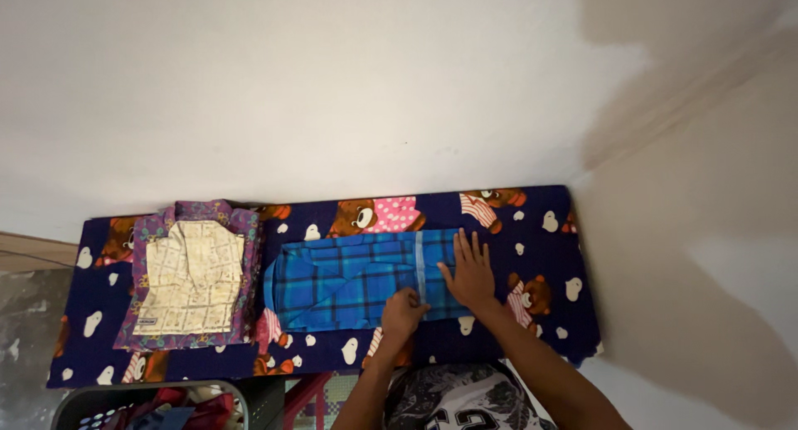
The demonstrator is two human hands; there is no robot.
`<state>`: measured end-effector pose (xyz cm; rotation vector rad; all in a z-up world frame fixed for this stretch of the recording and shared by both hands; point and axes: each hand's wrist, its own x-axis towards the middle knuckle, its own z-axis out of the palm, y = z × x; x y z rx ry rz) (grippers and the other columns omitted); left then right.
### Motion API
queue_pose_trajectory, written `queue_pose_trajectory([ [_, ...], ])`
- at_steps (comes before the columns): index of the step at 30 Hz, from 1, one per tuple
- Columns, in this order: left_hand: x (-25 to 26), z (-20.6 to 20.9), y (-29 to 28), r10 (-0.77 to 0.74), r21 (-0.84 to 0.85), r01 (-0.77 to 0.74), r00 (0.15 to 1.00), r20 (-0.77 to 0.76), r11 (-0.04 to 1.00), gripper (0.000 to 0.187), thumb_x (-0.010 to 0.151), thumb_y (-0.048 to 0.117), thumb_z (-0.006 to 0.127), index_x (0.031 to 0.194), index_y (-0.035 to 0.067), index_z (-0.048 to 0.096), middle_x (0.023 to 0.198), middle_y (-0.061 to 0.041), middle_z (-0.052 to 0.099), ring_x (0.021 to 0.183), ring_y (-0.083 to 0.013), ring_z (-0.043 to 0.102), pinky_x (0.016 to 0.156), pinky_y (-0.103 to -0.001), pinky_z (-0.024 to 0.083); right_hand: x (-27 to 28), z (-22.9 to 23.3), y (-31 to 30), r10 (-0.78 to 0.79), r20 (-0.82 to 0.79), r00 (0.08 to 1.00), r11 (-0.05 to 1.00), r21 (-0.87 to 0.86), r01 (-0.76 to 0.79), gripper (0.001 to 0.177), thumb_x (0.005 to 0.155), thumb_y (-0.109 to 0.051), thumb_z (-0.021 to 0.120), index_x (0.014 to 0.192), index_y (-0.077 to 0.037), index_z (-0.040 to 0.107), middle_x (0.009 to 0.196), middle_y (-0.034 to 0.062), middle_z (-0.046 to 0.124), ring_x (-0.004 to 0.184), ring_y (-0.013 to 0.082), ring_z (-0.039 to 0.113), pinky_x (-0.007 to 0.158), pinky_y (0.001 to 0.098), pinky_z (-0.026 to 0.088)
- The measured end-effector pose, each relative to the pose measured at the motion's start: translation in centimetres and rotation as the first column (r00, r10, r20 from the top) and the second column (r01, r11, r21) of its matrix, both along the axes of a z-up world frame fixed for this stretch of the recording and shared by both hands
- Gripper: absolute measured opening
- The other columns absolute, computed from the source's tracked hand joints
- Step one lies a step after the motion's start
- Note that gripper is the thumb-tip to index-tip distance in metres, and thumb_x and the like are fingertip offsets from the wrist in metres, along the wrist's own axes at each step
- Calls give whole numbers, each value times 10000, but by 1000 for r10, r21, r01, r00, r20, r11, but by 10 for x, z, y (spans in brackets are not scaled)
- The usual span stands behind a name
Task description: The person takes a blue shirt from a basket and folds it on a patterned surface.
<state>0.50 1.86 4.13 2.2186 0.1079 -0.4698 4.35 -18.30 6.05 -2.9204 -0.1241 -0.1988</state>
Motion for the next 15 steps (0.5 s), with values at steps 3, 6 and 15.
queue_pose_trajectory([
  [3, 2, -1, -1, 10, 3, -10, 1000, 2, 1000, 338, 696, 278, 908, 868, 63, 712, 803, -101, 756, 779, -290, 739, 684, -418, 568, -3, -7, -2, -14, 39, 999, 997, 77, 11, 778, 982, -507, 512, 1546, 2, 341, 1632, 185, 305, 1503, 419, 279, 1205, 591, 239],
  [6, 1, 1, -1, 26, 6, -26, 999, -38, 1000, 327, 696, 286, 899, 854, 68, 712, 791, -93, 757, 775, -284, 744, 691, -418, 573, -5, -8, -2, -2, 39, 999, 987, 163, -5, 730, 1014, -452, 517, 1561, 2, 351, 1655, 198, 297, 1523, 446, 270, 1213, 606, 239],
  [15, -10, 32, -16, 44, 110, -54, 995, 94, 992, 588, 780, 356, 875, 1165, 36, 567, 1099, -167, 685, 967, -366, 685, 782, -463, 543, -31, 14, 13, 66, 38, 997, 992, 107, -70, 697, 961, -492, 564, 1539, -137, 405, 1635, 150, 305, 1492, 489, 234, 1187, 615, 218],
])
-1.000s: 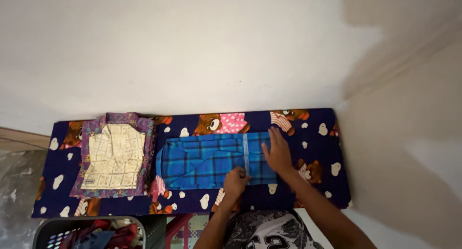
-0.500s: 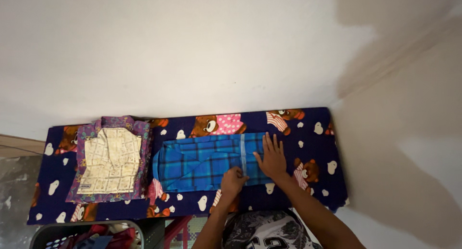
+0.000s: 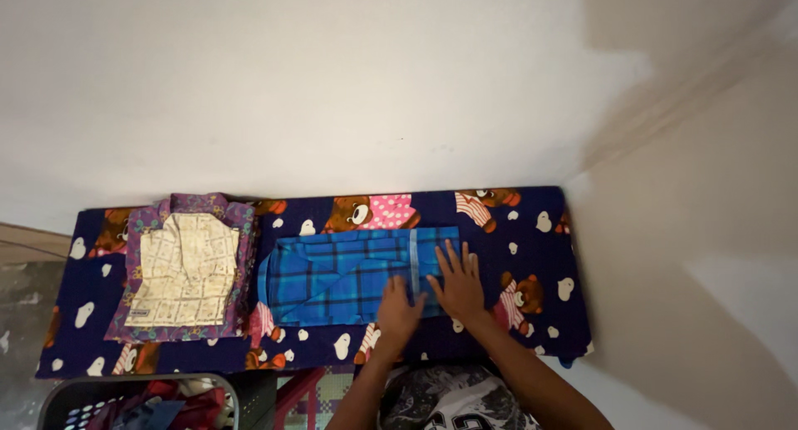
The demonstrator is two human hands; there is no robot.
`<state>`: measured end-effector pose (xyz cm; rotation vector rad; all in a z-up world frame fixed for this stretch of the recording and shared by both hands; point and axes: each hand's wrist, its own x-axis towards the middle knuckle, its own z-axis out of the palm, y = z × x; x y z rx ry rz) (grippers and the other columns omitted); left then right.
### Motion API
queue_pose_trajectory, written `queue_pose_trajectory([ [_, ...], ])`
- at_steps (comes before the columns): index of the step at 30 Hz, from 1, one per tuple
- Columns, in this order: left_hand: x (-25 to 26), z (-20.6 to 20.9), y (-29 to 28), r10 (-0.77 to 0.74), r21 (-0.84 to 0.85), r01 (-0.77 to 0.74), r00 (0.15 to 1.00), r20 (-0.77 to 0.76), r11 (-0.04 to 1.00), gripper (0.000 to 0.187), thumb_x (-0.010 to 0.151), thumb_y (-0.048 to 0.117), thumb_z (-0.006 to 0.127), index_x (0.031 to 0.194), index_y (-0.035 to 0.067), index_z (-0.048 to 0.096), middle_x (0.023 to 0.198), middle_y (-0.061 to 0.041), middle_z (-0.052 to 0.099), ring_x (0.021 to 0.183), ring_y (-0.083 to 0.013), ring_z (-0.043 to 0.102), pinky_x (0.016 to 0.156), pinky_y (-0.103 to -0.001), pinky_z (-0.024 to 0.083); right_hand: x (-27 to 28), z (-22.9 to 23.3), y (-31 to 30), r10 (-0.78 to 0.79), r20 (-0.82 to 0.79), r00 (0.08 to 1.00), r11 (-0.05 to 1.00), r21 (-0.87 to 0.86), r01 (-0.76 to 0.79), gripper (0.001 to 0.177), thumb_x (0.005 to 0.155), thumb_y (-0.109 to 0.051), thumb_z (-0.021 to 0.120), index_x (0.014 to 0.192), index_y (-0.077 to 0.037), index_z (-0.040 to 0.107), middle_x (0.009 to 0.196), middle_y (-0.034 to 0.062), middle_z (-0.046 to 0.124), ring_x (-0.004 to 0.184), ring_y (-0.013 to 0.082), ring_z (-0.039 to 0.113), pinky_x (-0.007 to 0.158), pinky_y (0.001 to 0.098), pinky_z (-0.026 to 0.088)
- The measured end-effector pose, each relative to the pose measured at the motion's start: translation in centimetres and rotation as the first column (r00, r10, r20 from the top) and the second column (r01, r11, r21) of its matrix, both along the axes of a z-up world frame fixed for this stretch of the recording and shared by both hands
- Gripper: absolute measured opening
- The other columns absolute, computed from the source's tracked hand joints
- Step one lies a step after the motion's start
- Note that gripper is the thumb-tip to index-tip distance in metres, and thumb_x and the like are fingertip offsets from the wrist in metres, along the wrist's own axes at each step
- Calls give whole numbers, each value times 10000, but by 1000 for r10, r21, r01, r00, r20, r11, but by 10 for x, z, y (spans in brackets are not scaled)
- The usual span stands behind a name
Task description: The person takes a blue shirt from a basket and folds it on a patterned surface.
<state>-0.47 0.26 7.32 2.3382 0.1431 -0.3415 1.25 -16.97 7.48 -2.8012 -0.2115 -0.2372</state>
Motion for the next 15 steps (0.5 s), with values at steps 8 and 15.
queue_pose_trajectory([
  [8, 15, -27, -32, -424, 381, 269, 804, 417, 885, 571, 1052, 313, 440, 1569, 73, 392, 1693, -106, 294, 1567, -270, 217, 1209, -545, 163, 3, -8, -4, 22, 56, 998, 987, -160, -13, 574, 983, -355, 514, 1510, -132, 464, 1621, 78, 357, 1508, 441, 258, 1175, 633, 230],
  [15, 8, -33, -34, -473, 451, 303, 815, 334, 840, 668, 1015, 373, 439, 1579, 37, 309, 1685, -130, 215, 1568, -276, 137, 1226, -555, 97, 37, -16, -13, 156, 96, 983, 982, -125, -144, 528, 1007, -346, 497, 1487, -125, 500, 1597, 77, 412, 1489, 429, 292, 1139, 670, 256],
])
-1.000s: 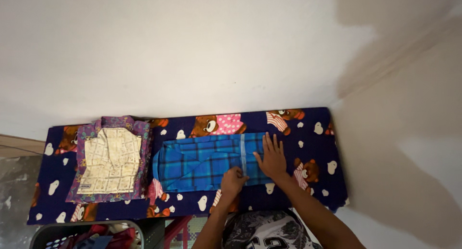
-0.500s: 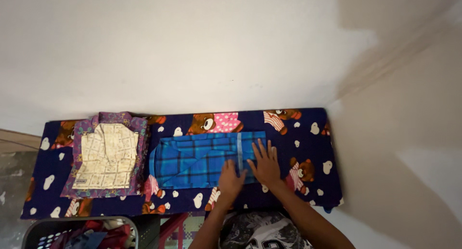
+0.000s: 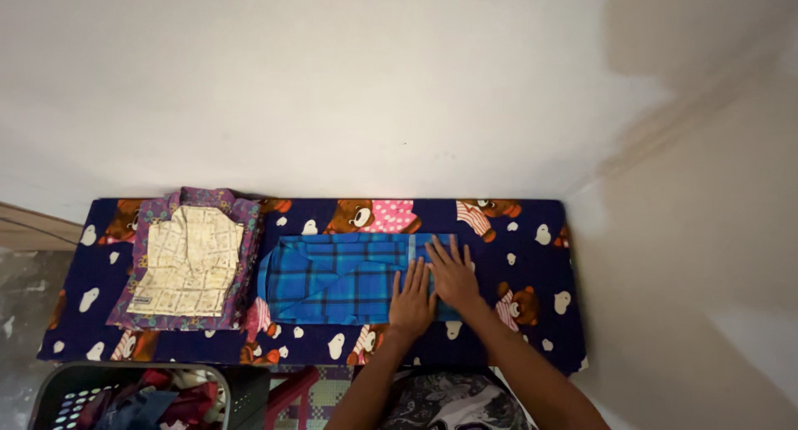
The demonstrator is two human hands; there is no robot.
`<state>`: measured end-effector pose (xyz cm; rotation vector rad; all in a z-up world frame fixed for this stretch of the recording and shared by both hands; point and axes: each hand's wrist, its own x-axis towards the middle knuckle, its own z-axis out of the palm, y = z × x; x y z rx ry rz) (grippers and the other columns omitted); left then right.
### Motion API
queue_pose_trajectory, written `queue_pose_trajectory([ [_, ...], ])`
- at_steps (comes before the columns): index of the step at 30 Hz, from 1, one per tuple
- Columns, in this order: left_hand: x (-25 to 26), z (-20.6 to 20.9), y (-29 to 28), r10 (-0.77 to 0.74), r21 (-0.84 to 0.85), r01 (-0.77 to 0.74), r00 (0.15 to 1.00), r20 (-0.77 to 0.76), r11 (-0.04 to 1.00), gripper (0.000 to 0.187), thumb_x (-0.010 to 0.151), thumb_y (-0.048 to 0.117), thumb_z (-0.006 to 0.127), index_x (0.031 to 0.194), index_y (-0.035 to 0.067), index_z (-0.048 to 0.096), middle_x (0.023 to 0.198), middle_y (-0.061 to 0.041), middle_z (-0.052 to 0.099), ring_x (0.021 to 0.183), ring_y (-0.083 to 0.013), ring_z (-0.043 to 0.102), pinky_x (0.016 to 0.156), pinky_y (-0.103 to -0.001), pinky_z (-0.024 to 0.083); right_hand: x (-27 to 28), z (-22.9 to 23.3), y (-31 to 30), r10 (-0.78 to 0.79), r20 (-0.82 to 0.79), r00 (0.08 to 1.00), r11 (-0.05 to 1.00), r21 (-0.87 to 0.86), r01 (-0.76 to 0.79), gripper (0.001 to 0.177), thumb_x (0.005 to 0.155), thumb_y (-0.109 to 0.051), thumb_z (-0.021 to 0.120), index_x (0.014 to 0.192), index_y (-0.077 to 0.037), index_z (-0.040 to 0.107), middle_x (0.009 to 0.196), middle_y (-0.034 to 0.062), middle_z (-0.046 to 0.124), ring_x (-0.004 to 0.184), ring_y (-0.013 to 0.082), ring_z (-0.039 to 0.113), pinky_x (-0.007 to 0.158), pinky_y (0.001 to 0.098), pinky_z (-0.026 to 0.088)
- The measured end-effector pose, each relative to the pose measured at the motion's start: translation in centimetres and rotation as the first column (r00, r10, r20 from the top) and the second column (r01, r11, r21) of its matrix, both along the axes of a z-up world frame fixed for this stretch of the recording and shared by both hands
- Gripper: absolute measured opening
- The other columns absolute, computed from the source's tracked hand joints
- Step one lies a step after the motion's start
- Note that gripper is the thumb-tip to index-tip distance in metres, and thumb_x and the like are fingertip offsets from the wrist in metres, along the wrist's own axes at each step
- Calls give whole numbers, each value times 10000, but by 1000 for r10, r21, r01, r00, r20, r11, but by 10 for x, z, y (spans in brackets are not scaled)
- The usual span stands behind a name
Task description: The person takes a blue shirt from a basket and folds it on a patterned surface.
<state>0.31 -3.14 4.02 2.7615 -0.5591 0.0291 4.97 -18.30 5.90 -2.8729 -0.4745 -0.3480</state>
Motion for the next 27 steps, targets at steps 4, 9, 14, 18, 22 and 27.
queue_pose_trajectory([
  [4, 1, 4, -2, 16, -17, -15, 999, 33, 1000, 690, 1020, 368, 436, 1591, 15, 278, 1684, -141, 215, 1567, -271, 135, 1228, -536, 87, 20, -9, -3, -8, -13, 1000, 987, 159, 10, 462, 984, -251, 568, 1416, -93, 539, 1535, 133, 475, 1441, 415, 375, 1135, 585, 323],
  [9, -2, 1, -5, 36, -63, -35, 999, 5, 997, 702, 1023, 361, 436, 1572, -42, 266, 1674, -203, 205, 1566, -293, 141, 1235, -515, 93, 1, -9, -24, -268, -180, 947, 885, 343, 316, 472, 864, -217, 728, 1283, -61, 578, 1340, 172, 593, 1264, 373, 555, 1074, 460, 444],
  [14, 1, -8, -22, 116, -126, -125, 990, -79, 984, 706, 1035, 331, 452, 1520, -148, 265, 1631, -324, 193, 1550, -409, 136, 1235, -516, 120, -28, -12, -36, -182, -466, 866, 669, 587, 457, 572, 784, -220, 812, 1257, -25, 554, 1087, 193, 694, 884, 304, 720, 787, 363, 578],
  [18, -2, -19, -24, 122, -215, -153, 981, -149, 965, 713, 1060, 354, 452, 1515, -158, 255, 1631, -345, 183, 1551, -435, 131, 1241, -517, 143, -37, -28, -41, -179, -472, 863, 641, 610, 466, 598, 794, -218, 831, 1269, -4, 537, 1014, 174, 721, 869, 267, 722, 773, 360, 570],
  [22, 5, -33, -21, 130, -358, -205, 966, -222, 911, 694, 1073, 342, 419, 1536, -145, 243, 1647, -335, 171, 1562, -429, 128, 1248, -522, 135, -30, -35, -43, -61, -499, 864, 551, 706, 446, 386, 828, -191, 809, 1143, -20, 666, 960, 124, 774, 859, 187, 745, 784, 320, 583],
  [27, 7, -48, -10, 86, -516, -227, 956, -282, 826, 631, 1101, 316, 355, 1571, -88, 238, 1676, -295, 164, 1583, -399, 110, 1266, -503, 107, -27, -14, -31, 4, -583, 812, 456, 724, 517, 391, 803, -145, 810, 1130, -22, 635, 898, 100, 741, 780, 165, 710, 704, 310, 570],
])
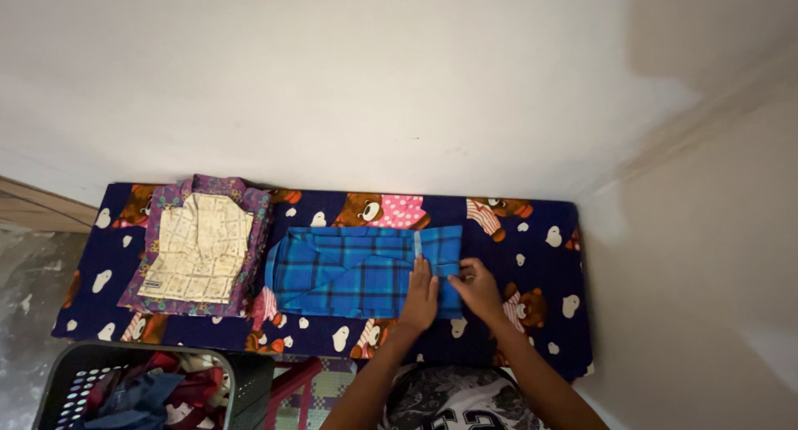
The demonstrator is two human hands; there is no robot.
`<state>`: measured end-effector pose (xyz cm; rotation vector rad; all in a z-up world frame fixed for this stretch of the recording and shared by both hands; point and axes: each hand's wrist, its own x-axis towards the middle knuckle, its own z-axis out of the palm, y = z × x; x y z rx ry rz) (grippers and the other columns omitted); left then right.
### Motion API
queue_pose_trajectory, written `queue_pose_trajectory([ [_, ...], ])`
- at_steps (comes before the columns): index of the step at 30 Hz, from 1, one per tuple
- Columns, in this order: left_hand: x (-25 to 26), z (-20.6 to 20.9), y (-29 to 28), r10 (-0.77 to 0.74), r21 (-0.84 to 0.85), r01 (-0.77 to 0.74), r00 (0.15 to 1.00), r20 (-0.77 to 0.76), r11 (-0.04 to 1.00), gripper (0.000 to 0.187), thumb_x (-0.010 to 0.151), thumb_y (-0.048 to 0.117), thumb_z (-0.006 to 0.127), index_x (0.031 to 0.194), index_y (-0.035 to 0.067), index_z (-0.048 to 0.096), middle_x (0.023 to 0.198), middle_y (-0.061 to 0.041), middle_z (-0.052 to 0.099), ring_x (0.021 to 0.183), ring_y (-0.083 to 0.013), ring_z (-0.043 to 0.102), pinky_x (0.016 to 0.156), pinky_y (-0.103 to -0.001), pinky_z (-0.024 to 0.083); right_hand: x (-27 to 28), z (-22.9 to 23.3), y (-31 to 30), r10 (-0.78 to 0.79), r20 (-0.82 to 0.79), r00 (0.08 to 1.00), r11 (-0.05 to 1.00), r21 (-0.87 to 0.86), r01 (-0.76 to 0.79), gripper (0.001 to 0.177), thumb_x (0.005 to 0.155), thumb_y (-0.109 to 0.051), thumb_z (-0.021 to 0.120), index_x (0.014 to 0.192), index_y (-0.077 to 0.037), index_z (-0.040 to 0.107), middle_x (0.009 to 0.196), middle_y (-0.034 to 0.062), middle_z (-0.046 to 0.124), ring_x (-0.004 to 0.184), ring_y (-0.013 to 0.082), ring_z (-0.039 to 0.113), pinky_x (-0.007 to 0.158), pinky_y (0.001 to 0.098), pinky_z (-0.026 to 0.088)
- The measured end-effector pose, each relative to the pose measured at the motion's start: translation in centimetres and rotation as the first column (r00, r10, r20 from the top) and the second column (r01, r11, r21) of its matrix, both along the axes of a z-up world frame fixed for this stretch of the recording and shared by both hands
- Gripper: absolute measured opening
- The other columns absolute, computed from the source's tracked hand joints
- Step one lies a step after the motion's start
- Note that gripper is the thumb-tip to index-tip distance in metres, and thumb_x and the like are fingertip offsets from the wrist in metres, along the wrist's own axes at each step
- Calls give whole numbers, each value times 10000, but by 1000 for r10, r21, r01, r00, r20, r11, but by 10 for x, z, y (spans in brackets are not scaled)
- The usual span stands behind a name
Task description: The person takes a blue shirt from a basket and folds it on a patterned surface.
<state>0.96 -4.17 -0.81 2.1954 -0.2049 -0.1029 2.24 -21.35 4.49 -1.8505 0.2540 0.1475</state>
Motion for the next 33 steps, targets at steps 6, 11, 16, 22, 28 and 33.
queue_pose_trajectory([
  [6, 2, 7, 16, 36, -329, -53, 998, -56, 943, 612, 1120, 334, 272, 1592, -53, 224, 1686, -244, 224, 1591, -337, 174, 1272, -426, 108, 5, 21, 38, -2, 141, 990, 1000, 12, 1, 375, 791, -106, 812, 1090, -29, 601, 841, 68, 707, 751, 141, 672, 681, 286, 543],
  [11, 13, 16, 34, 2, -747, -266, 943, -334, 610, 688, 1094, 471, 241, 1606, 18, 320, 1613, -181, 415, 1487, -300, 392, 1236, -397, 257, 13, 34, 74, 27, 218, 976, 996, 81, -46, 404, 802, -96, 824, 1093, -40, 550, 848, 64, 655, 765, 143, 642, 685, 288, 538],
  [16, 21, 16, 62, -210, -879, -422, 860, -465, 220, 735, 1042, 580, 289, 1575, 77, 341, 1488, -148, 522, 1358, -281, 526, 1157, -412, 400, 12, 69, 114, 75, 222, 972, 995, -85, -57, 436, 785, -113, 845, 1101, -52, 552, 825, 57, 675, 735, 142, 680, 680, 289, 562],
  [22, 37, -7, 105, -266, -826, -544, 783, -562, 144, 685, 1016, 641, 339, 1322, 74, 570, 1139, -121, 671, 1002, -235, 673, 824, -358, 559, 14, 71, 158, 103, -32, 994, 987, 130, -98, 411, 817, -109, 801, 1142, -51, 555, 905, 80, 649, 736, 151, 680, 557, 316, 609],
  [28, 42, -7, 133, -445, -832, -541, 720, -533, 122, 516, 1040, 528, 574, 1195, 39, 631, 950, -91, 655, 778, -189, 662, 631, -319, 553, 15, 33, 169, 135, -85, 987, 953, 285, -106, 212, 898, -103, 718, 1081, -38, 634, 928, 67, 684, 777, 138, 722, 613, 298, 627],
  [33, 42, 48, 149, -282, -775, -473, 744, -606, 420, 429, 911, 283, 695, 1268, 73, 582, 988, -76, 658, 861, -191, 674, 751, -362, 595, 21, 22, 148, 107, -176, 979, 972, 224, -66, 131, 931, -144, 688, 1017, -46, 680, 897, 54, 730, 763, 138, 724, 627, 291, 593],
])
